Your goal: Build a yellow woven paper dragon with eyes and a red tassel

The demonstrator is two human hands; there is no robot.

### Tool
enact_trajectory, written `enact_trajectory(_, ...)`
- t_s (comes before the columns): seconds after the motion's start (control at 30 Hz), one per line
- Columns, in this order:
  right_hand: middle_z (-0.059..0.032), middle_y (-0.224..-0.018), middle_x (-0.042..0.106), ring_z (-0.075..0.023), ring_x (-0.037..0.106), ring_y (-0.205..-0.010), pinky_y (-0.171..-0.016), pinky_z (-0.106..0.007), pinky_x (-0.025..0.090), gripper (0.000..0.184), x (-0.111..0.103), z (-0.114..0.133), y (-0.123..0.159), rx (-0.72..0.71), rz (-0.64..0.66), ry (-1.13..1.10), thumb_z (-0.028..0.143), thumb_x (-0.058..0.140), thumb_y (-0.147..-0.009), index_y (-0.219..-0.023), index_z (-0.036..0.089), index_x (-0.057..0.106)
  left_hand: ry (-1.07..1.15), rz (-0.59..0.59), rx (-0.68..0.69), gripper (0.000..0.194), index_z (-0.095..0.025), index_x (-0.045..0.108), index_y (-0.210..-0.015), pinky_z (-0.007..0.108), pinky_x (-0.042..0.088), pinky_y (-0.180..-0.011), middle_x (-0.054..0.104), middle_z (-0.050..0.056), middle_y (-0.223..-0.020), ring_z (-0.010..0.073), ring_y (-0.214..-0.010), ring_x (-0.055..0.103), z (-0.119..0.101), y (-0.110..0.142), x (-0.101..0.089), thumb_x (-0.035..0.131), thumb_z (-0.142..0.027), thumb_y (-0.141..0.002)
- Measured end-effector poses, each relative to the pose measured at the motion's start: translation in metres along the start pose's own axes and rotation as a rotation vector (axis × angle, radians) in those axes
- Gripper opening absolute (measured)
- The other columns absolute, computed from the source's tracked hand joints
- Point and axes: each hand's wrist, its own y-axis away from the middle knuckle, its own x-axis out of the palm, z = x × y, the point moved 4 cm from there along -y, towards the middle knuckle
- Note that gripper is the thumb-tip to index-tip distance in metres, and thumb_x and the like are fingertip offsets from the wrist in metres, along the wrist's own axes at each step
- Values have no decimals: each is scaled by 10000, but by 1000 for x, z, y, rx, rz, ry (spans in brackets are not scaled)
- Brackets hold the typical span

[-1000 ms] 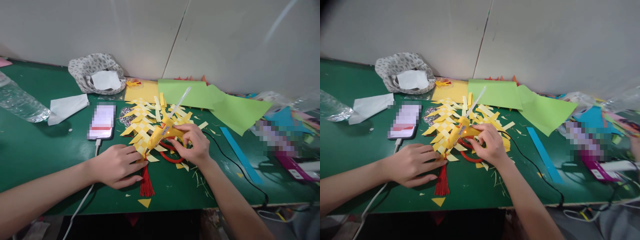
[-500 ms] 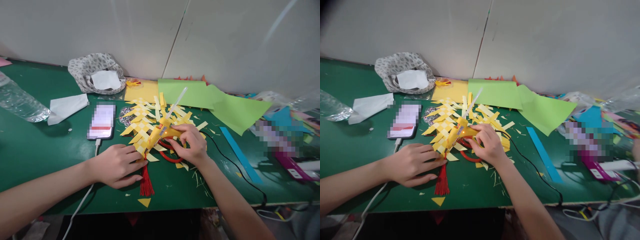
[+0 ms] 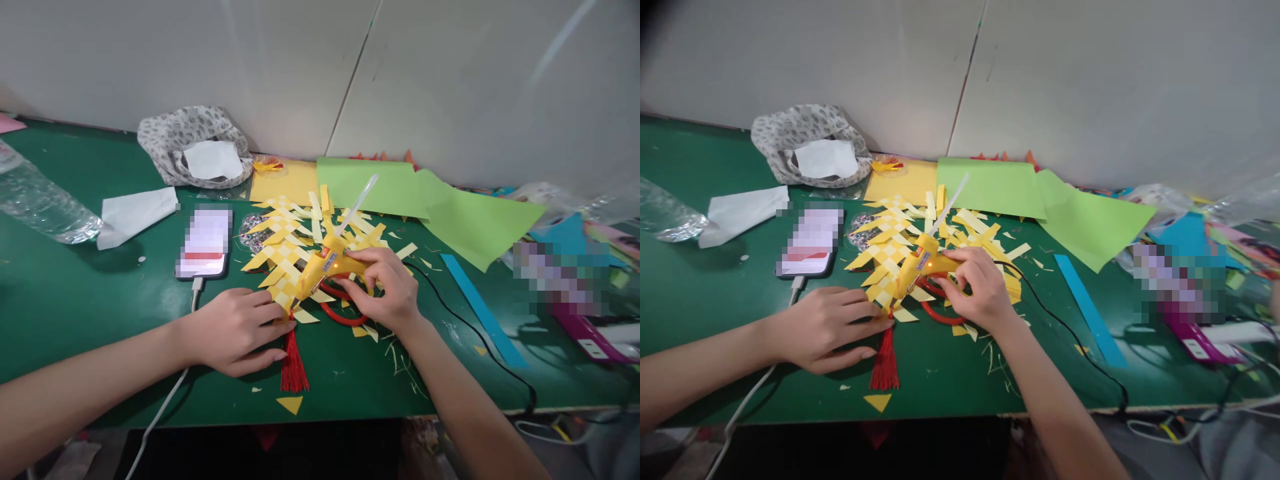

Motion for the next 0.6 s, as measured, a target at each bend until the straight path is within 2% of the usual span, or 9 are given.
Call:
enact_trajectory(0.13,-68,-947,664,-227,642,-887,-696,-395,539,357,3,1,0,-7,37,-31,103,689,-680,-667,231,355,-1,-4,-5,353,-143,602,-1110,308,471,-573,639,81,-895,191,-745,576,0,0,0,416,-353,-896)
enact_trajectory(0.33,-74,-960,659,-223,639,-875,-673,-386,541,385,0,1,0,-22,-9,-7,93,697,-672,-661,230,338,4,6,-2,354,-143,605,-1109,318,460,-578,657,83,-905,197,-734,575,0,0,1,415,-351,-896)
enact_trajectory(0.5,-86,-962,655,-221,637,-889,-692,-388,540,386,1,-1,1,-9,41,-29,96,696,-679,-666,227,333,-1,1,-3,352,-141,609,-1098,308,452,-578,661,87,-884,192,-728,575,0,0,0,407,-350,-900)
enact_trajectory(0.6,-79,-958,654,-218,637,-885,-690,-389,540,380,1,-1,1,-12,28,-22,101,690,-688,-666,228,333,2,-2,-4,350,-139,610,-1093,312,448,-580,664,86,-887,192,-731,576,0,0,1,407,-350,-901)
